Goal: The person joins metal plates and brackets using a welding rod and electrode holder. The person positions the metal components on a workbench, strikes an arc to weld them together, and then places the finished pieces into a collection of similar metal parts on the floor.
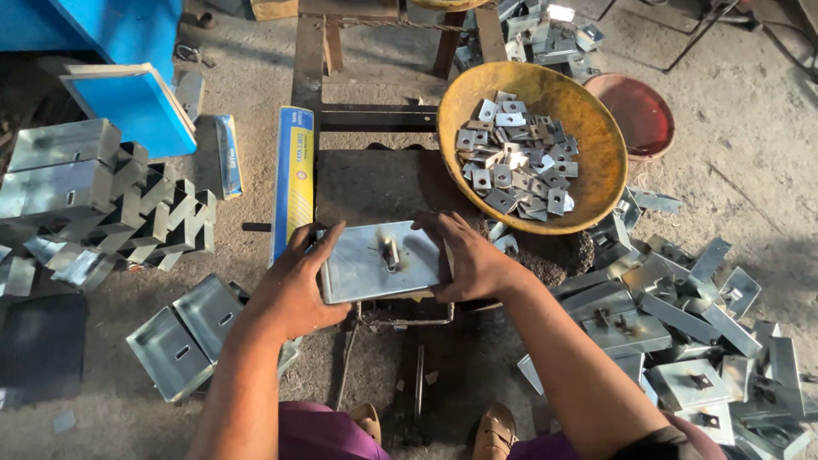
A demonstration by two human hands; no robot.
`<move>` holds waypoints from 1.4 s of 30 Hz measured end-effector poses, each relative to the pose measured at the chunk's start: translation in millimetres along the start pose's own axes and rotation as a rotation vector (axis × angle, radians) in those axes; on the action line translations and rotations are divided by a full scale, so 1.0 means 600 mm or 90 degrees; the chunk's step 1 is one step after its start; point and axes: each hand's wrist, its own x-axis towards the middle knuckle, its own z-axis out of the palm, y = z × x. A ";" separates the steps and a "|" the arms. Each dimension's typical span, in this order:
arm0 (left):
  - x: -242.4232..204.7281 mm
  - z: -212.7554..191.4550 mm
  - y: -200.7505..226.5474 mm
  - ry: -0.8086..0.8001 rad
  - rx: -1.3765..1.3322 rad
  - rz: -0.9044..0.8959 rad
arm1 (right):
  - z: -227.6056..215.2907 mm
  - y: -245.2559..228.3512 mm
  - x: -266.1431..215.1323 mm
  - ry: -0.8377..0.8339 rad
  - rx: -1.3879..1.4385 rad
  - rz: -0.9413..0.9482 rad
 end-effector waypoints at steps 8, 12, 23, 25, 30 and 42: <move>0.022 0.027 0.017 -0.013 -0.072 0.007 | -0.072 -0.036 0.006 -0.057 -0.088 0.022; 0.041 0.059 0.049 -0.069 0.030 -0.006 | -0.106 -0.050 -0.009 -0.069 -0.109 0.073; 0.016 0.030 0.028 -0.180 0.167 -0.079 | -0.041 -0.017 -0.064 0.235 0.109 0.156; 0.010 0.027 0.028 -0.195 0.180 -0.095 | -0.072 0.025 -0.041 0.342 -0.029 0.439; 0.014 0.024 0.024 -0.226 0.169 -0.116 | -0.124 0.109 0.041 0.201 -0.120 0.564; 0.013 0.021 0.009 -0.220 0.130 -0.085 | -0.043 0.157 0.075 0.240 -0.165 0.534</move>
